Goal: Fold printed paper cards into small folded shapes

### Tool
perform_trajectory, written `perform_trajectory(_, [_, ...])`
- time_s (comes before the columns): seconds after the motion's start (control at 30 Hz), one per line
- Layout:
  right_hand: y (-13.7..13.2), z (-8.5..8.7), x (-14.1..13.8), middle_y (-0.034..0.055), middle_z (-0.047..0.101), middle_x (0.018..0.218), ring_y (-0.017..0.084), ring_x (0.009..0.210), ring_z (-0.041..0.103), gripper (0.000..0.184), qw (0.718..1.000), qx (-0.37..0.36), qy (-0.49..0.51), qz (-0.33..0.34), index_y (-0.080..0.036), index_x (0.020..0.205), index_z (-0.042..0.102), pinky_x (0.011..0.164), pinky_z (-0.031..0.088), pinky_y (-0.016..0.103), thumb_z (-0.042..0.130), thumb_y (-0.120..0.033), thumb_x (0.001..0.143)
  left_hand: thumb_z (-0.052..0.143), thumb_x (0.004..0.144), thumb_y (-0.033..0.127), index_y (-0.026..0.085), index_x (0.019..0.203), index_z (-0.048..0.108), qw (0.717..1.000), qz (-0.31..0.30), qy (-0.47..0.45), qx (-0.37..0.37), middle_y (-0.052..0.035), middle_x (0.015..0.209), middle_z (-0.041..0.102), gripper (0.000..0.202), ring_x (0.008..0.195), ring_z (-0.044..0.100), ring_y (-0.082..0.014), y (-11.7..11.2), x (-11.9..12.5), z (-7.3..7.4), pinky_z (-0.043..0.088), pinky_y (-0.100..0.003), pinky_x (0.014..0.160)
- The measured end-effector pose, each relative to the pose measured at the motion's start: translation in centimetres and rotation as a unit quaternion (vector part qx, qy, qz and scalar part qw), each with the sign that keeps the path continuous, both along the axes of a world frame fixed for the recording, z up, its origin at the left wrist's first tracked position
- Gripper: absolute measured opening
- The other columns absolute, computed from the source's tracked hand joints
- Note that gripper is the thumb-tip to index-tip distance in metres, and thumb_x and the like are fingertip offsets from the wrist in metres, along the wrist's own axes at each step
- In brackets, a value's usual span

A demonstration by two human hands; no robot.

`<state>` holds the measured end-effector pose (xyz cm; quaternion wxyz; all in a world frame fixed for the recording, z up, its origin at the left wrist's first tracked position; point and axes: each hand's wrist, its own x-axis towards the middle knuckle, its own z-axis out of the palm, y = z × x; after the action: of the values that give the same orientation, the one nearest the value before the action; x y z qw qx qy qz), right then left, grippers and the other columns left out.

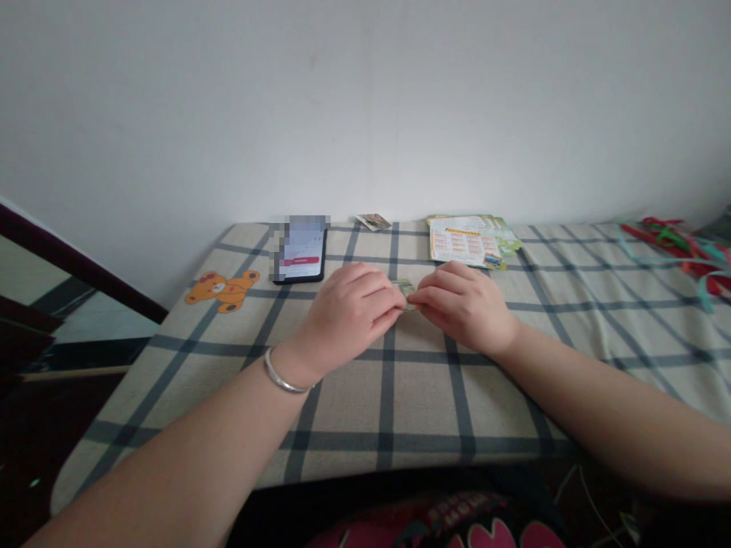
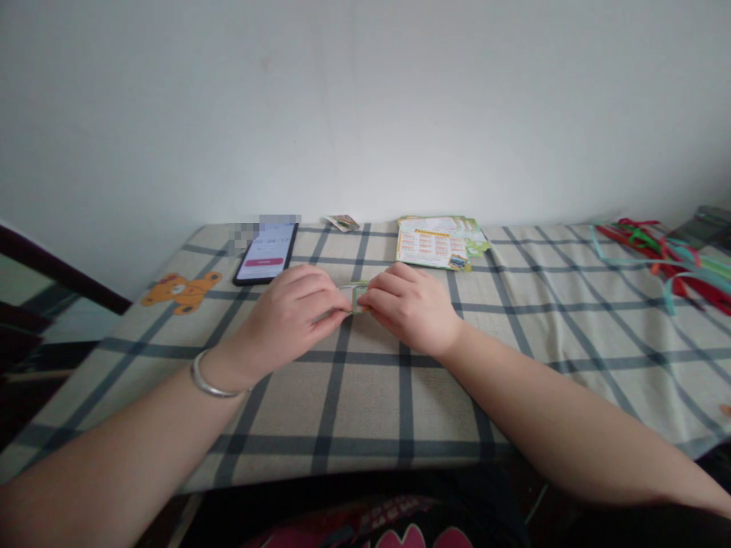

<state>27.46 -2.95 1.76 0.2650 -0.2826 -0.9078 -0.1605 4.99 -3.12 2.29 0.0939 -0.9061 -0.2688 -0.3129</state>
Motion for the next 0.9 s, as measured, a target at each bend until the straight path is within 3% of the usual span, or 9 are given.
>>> perform_trajectory(0.3, [0.1, -0.1, 0.0, 0.0054, 0.068, 0.090, 0.020, 0.081, 0.054, 0.011, 1.000, -0.001, 0.012, 0.029, -0.021, 0.095, 0.066, 0.071, 0.046, 0.035, 0.056, -0.021, 0.089, 0.055, 0.087, 0.016, 0.019, 0.082, 0.062, 1.000, 0.024, 0.013, -0.003, -0.0008, 0.082, 0.062, 0.009, 0.079, 0.055, -0.0169, -0.1, 0.1, -0.2, 0.044, -0.031, 0.076])
perform_trajectory(0.57, [1.1, -0.2, 0.6, 0.0062, 0.068, 0.096, 0.022, 0.091, 0.057, 0.012, 0.998, -0.054, 0.024, -0.005, -0.021, 0.096, 0.065, 0.077, 0.048, 0.036, 0.057, -0.020, 0.088, 0.056, 0.082, 0.008, 0.019, 0.085, 0.060, 0.994, -0.034, -0.019, -0.104, -0.0003, 0.086, 0.059, 0.012, 0.083, 0.056, -0.0143, 0.7, -0.2, -0.5, 0.045, -0.027, 0.076])
perform_trajectory(0.7, [1.5, 0.1, 1.1, 0.0069, 0.069, 0.095, 0.021, 0.091, 0.059, 0.012, 0.997, -0.076, 0.005, 0.025, -0.020, 0.095, 0.066, 0.079, 0.049, 0.037, 0.055, -0.020, 0.090, 0.053, 0.082, 0.005, 0.019, 0.089, 0.060, 0.983, -0.060, -0.036, -0.172, -0.0004, 0.093, 0.057, 0.018, 0.088, 0.056, -0.0123, 1.0, -0.4, -0.7, 0.046, -0.026, 0.080])
perform_trajectory(0.9, [1.7, 0.2, 1.3, 0.0075, 0.070, 0.097, 0.021, 0.095, 0.060, 0.015, 0.993, -0.093, -0.021, 0.068, -0.018, 0.095, 0.067, 0.081, 0.050, 0.037, 0.053, -0.019, 0.090, 0.050, 0.080, 0.004, 0.019, 0.089, 0.059, 0.979, -0.059, 0.001, -0.194, -0.0017, 0.098, 0.057, 0.019, 0.091, 0.057, -0.0141, 1.5, -0.7, -1.0, 0.047, -0.029, 0.082])
